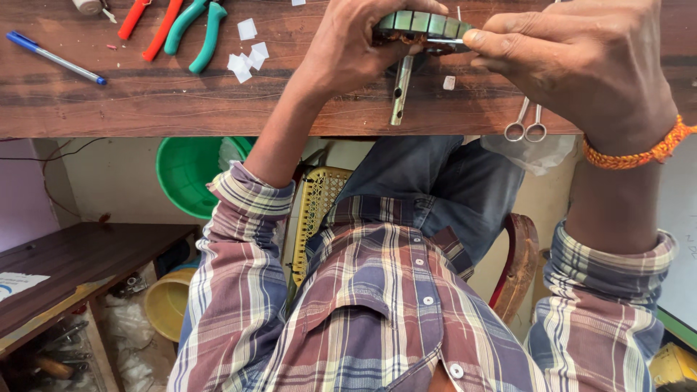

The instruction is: The person sits at a workbench preparing an electric motor armature for rewinding. They insert small white insulating paper strips into the copper-wound stator slots one at a time, press them down with a screwdriver, trim paper with scissors, and rotate the armature to reach each slot.

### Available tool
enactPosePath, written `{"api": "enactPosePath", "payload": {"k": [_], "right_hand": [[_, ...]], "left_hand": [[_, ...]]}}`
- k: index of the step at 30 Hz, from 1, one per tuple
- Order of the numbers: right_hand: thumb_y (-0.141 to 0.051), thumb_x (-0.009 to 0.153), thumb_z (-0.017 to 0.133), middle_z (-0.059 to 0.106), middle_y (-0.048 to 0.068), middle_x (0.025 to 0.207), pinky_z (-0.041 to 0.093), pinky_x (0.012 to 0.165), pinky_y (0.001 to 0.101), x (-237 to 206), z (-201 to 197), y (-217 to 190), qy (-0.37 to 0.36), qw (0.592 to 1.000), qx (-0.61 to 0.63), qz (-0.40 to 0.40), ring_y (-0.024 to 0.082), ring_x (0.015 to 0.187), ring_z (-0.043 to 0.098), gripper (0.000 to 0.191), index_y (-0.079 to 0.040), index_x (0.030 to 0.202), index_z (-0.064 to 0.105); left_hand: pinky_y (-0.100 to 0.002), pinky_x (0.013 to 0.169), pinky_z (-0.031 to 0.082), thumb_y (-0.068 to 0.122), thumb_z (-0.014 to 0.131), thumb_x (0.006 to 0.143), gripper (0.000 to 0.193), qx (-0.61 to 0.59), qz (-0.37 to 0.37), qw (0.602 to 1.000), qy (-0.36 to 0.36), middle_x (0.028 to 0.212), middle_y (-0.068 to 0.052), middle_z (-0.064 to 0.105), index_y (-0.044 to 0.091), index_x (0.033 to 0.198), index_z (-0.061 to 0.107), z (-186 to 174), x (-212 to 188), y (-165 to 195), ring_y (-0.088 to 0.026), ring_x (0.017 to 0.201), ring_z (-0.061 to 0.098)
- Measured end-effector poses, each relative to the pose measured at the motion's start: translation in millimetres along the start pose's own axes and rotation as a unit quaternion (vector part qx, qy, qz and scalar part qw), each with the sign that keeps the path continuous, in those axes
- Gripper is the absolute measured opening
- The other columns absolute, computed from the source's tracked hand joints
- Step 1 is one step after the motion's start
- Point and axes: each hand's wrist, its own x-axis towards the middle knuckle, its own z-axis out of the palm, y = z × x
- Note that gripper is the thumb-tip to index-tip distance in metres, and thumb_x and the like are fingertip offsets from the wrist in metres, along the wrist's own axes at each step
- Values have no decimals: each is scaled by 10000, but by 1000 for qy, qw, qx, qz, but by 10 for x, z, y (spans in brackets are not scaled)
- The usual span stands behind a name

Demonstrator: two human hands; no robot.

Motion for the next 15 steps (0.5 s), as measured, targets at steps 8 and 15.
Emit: {"api": "enactPosePath", "payload": {"k": [8,15], "right_hand": [[-57,992,851,761,165,1006,561,699,313,-190,200,-83,90,984,122,95,256,824,730,173,18,1117,759],[-11,1043,796,748,166,1060,602,837,325,-253,525,-597,160,948,173,212,269,994,761,167,15,1198,740]], "left_hand": [[-338,931,613,7,831,985,402,32,19,999,2,1231,-48,743,100,1344,674,-29,-32,22,-205,1114,754],[-379,984,527,83,861,938,347,73,48,996,27,1168,-35,743,94,1242,696,-24,-49,173,-235,1126,717]]}}
